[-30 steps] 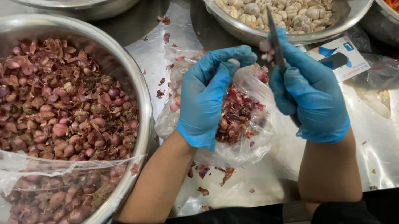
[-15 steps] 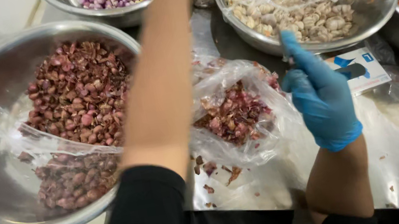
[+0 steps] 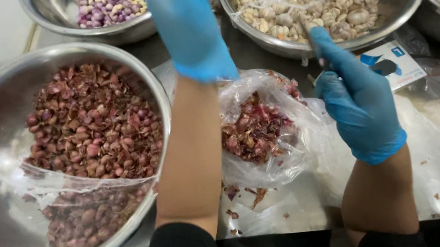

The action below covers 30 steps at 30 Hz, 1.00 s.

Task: The person, wearing blue gloves, trims and peels shallots one at a time with a small paring knife, cutting off the root end and removing the outer skin. Peeled shallots are placed in a bowl while discarded peels and trimmings collect on the plastic-covered work surface.

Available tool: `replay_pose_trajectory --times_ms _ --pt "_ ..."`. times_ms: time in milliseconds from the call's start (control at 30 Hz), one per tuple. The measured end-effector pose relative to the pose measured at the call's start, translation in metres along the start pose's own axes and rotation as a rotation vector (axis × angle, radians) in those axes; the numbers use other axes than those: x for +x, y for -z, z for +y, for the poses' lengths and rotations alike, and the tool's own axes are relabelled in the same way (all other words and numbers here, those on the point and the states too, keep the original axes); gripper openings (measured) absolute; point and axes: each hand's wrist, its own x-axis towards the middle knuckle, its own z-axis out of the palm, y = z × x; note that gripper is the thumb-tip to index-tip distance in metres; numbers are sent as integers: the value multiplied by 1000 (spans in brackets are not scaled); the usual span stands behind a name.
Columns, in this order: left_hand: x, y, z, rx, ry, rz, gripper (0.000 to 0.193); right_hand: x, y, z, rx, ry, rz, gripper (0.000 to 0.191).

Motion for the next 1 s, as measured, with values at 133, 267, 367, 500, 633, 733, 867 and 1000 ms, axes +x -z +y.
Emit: replay_pose_trajectory --times_ms 133,267,367,500,633,733,867,1000 --pt "-81 -3 18 -245 408 -217 22 -12 0 -13 83 -2 35 54" --pt "-96 -8 58 -294 688 -191 27 -10 -9 -11 64 41 -53 52" --pt "-101 -4 65 -312 740 -192 29 -6 -18 -4 -26 49 -112 57" --pt "-118 16 51 -309 773 -236 29 3 -31 4 -138 210 -159 57" --pt "-122 26 45 -328 760 -212 26 12 -45 9 -252 316 -152 50" --pt "-120 31 47 -349 783 -178 23 14 -54 13 -261 242 -124 46" --pt "-120 43 39 -243 703 -230 22 14 -63 23 -296 315 -102 45" --pt "-126 52 31 -376 809 -232 27 9 -63 29 18 24 -101 48"
